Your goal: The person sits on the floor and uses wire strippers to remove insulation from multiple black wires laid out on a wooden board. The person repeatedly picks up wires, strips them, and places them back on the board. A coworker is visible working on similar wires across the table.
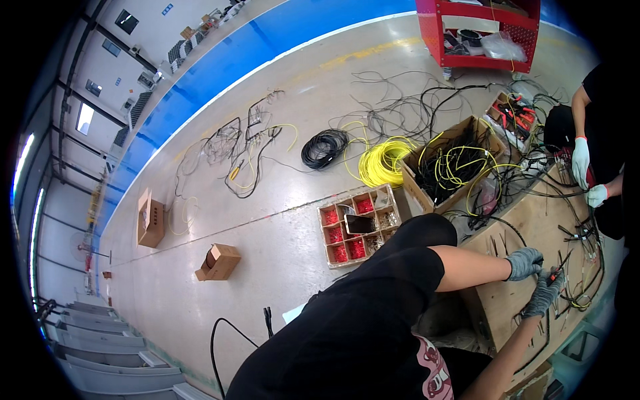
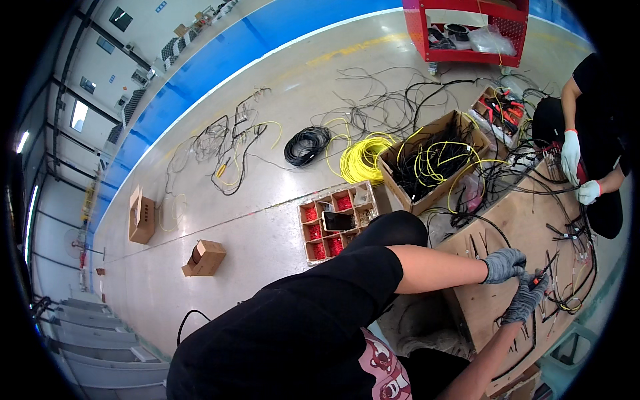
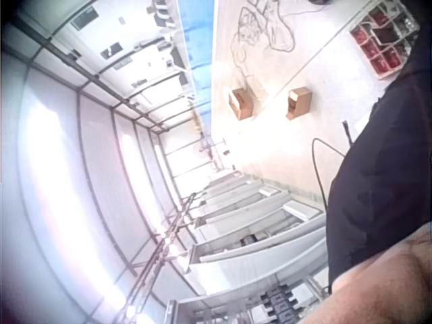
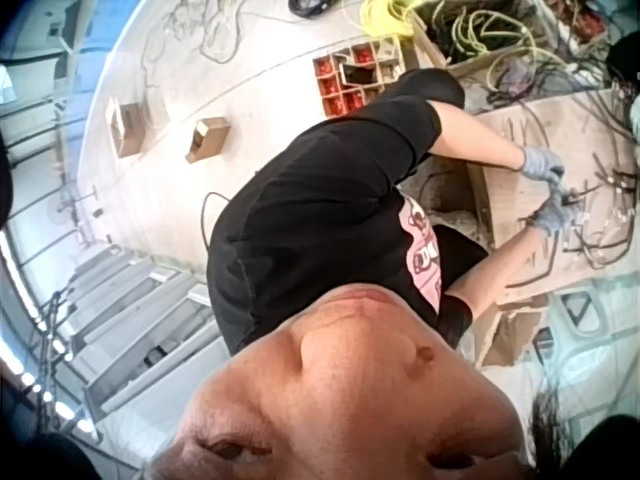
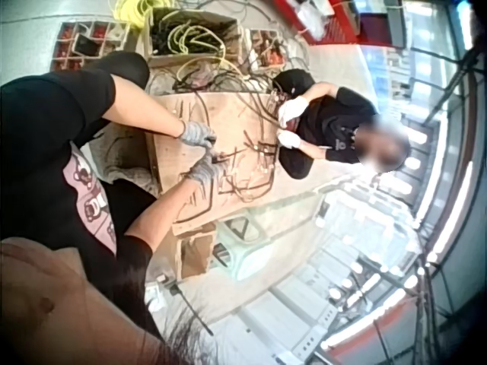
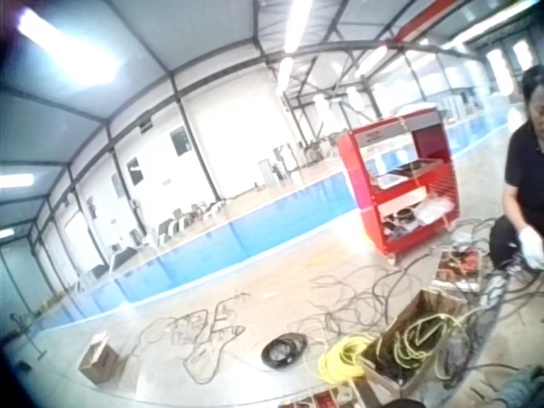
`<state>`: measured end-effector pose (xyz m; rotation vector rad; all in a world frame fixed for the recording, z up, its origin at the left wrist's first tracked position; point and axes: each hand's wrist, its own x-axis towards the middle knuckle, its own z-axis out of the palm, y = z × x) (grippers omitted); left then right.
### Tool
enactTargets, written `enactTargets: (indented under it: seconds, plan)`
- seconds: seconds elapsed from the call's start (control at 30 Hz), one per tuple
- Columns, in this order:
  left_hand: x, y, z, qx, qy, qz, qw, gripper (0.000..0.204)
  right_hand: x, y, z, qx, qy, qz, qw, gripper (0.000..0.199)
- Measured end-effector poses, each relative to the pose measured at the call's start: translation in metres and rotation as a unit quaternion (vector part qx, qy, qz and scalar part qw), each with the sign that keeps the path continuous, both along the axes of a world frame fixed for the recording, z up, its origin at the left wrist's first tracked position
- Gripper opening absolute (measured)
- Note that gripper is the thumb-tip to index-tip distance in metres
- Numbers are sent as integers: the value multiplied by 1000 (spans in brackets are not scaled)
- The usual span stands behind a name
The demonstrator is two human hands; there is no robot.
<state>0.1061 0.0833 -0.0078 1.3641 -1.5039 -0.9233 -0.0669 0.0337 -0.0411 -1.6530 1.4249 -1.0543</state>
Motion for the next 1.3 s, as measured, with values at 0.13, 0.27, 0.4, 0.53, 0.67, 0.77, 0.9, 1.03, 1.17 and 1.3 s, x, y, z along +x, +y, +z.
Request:
enactTargets:
  seconds: [0.13,0.27,0.4,0.53,0.67,0.77,0.9,1.03,1.17,1.3]
  plan:
    - [-2,-2,-1,-20,-6,8,1000,24,-9,-7,-11,14,-20,-5,1000,32]
    - [-2,1,-1,-18,11,-3,1000,22,-4,1,-1,55,-37,-7,998,31]
    - [0,8,-1,-12,39,-10,999,20,0,12,5,43,-23,0,999,29]
    - [-4,7,-10,-13,60,-6,998,21,-4,5,-11,-8,-24,11,1000,32]
    - [-9,-5,-13,3,90,-25,996,27,-15,5,-18,13,-11,4,1000,44]
    - [8,-12,-46,1,213,-22,977,16,10,23,-5,-27,-14,0,1000,52]
    - [18,-8,3,116,229,-41,965,13,18,50,68,13,144,-30,989,33]
    - [9,-9,10,164,263,-46,950,13,6,64,82,39,272,6,961,37]
    - [5,-4,13,176,251,-32,951,13,11,73,85,40,374,11,926,38]
    - [9,-2,16,187,259,-30,947,13,20,70,91,58,402,16,914,37]
